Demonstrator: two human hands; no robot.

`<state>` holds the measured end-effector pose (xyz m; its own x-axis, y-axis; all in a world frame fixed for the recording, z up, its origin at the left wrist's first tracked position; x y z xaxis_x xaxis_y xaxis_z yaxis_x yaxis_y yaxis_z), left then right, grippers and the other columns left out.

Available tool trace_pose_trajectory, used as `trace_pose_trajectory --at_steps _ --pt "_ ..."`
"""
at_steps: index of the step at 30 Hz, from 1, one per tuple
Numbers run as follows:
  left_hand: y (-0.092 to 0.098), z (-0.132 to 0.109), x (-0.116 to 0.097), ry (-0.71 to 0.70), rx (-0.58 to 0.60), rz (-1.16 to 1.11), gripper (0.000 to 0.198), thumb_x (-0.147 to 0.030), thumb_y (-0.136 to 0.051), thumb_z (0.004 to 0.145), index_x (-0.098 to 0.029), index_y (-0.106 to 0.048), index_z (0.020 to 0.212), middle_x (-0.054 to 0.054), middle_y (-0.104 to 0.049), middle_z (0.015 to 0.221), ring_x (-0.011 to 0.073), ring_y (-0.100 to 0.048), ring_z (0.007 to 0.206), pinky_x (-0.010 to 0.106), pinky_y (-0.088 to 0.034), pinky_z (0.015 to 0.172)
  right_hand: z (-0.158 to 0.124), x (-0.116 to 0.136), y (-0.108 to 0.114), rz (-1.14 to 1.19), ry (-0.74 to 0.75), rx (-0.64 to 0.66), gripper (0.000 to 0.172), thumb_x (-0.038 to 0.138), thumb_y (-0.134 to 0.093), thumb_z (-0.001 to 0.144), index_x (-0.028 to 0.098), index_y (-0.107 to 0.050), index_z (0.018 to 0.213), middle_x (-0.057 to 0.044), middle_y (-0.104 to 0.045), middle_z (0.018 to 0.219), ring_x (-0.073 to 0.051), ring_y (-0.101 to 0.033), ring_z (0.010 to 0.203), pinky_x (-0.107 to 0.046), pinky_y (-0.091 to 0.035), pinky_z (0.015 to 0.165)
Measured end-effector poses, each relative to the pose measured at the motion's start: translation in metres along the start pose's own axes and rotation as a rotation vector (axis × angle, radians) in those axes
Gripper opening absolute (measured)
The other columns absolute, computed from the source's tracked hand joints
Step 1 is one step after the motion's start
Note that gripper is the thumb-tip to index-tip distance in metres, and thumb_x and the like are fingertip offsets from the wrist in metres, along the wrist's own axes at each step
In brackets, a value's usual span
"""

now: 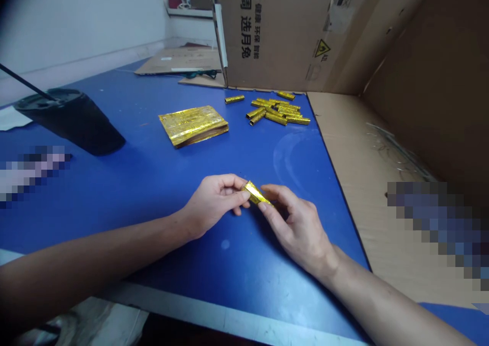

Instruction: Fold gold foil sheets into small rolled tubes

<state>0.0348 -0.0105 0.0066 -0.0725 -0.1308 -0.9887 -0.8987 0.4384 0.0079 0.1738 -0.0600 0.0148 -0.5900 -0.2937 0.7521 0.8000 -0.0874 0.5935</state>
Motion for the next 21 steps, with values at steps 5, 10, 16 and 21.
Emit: trace_pose_trajectory --at_steps 5,10,16,21 --pt "-0.002 -0.001 0.0 0.017 0.016 -0.005 0.005 -0.01 -0.052 0.071 -0.012 -0.053 0.067 -0.004 -0.055 0.051 0.0037 -0.049 0.041 0.014 -0.041 0.041 -0.003 0.008 -0.001 -0.164 0.121 0.006 0.022 0.024 -0.048 0.083 0.023 -0.063 0.099 -0.004 -0.07 0.09 -0.017 -0.065 0.074 -0.028 -0.05 0.066" --pt "-0.004 -0.001 0.002 0.048 0.052 -0.013 0.009 -0.007 -0.05 0.072 -0.012 -0.05 0.065 -0.003 -0.055 0.049 0.0045 -0.051 0.04 0.014 -0.042 0.04 -0.003 0.011 -0.002 -0.232 0.178 0.01 0.021 0.019 -0.046 0.083 0.021 -0.064 0.094 -0.003 -0.069 0.075 -0.014 -0.062 0.058 -0.023 -0.048 0.056" --pt "-0.007 -0.002 0.003 0.076 0.075 -0.058 0.007 -0.007 -0.051 0.074 -0.012 -0.049 0.07 -0.001 -0.058 0.052 0.0065 -0.056 0.048 0.017 -0.048 0.047 0.0 0.012 0.0 -0.253 0.139 -0.021 0.014 0.021 -0.049 0.081 0.021 -0.062 0.085 -0.002 -0.068 0.073 -0.014 -0.062 0.059 -0.023 -0.046 0.054" --pt "-0.007 -0.003 0.008 -0.065 0.107 -0.021 0.008 -0.015 -0.057 0.072 -0.013 -0.049 0.072 -0.001 -0.058 0.059 0.0087 -0.059 0.056 0.019 -0.049 0.052 0.001 0.007 0.002 -0.251 0.047 -0.032 0.013 0.024 -0.049 0.081 0.022 -0.061 0.081 -0.001 -0.067 0.066 -0.013 -0.06 0.052 -0.024 -0.044 0.048"
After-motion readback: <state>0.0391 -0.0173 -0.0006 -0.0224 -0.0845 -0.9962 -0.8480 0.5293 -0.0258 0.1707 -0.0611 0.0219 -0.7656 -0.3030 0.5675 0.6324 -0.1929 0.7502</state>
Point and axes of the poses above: each hand's wrist, its own z-axis towards the middle knuckle, its own y-axis out of the back of the hand, x = y × z, the point moved 4 cm from there along z, towards the middle knuckle
